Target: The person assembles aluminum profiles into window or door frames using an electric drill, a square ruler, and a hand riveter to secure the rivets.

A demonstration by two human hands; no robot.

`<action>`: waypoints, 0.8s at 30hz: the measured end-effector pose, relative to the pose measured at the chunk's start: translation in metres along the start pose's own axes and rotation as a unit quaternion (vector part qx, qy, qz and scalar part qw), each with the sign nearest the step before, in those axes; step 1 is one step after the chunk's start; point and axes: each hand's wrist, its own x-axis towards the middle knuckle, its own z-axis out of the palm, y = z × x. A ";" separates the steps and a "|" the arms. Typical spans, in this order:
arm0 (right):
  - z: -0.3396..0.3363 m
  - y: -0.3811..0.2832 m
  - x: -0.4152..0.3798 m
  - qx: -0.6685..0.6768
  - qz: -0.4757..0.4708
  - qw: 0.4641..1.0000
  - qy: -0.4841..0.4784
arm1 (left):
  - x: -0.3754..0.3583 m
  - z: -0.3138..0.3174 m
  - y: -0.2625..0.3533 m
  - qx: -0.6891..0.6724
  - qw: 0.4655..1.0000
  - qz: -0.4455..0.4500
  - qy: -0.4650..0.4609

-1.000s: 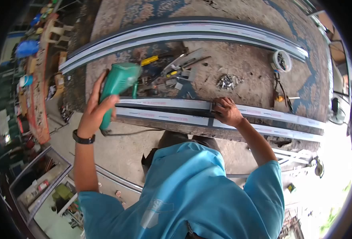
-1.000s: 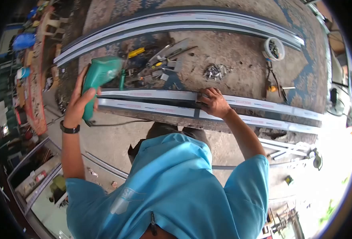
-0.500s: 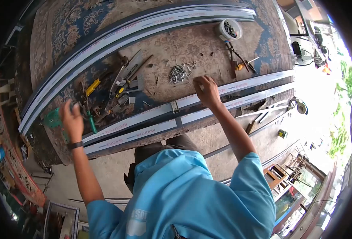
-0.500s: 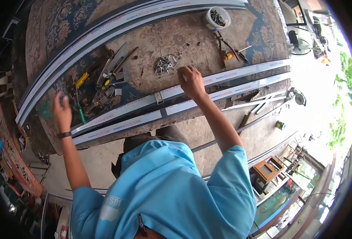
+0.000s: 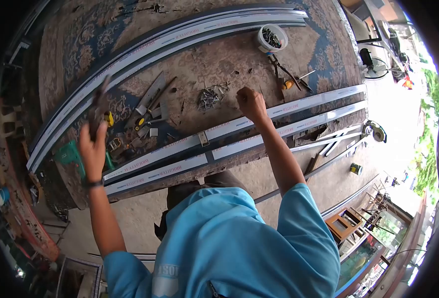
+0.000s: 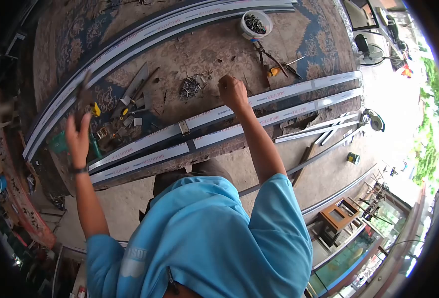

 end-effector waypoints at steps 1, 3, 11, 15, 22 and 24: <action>0.001 0.002 0.005 0.013 -0.007 1.000 -0.003 | -0.015 -0.017 0.007 -0.016 1.000 -0.025 0.004; 0.003 -0.010 0.014 0.007 0.007 1.000 0.001 | -0.042 -0.030 0.023 -0.048 0.997 -0.059 0.031; 0.016 -0.017 0.048 -0.147 0.014 0.985 -0.090 | -0.106 0.050 0.048 -0.200 0.976 -0.086 -0.025; -0.013 -0.032 0.047 -0.175 0.052 0.980 -0.080 | -0.127 0.097 0.060 -0.260 0.933 -0.159 -0.192; -0.052 -0.100 -0.034 0.404 0.072 0.900 -0.147 | -0.139 0.159 0.081 -0.371 0.888 -0.133 -0.238; -0.057 -0.140 -0.066 0.505 0.077 0.843 -0.171 | -0.140 0.164 0.080 -0.345 0.893 -0.125 -0.261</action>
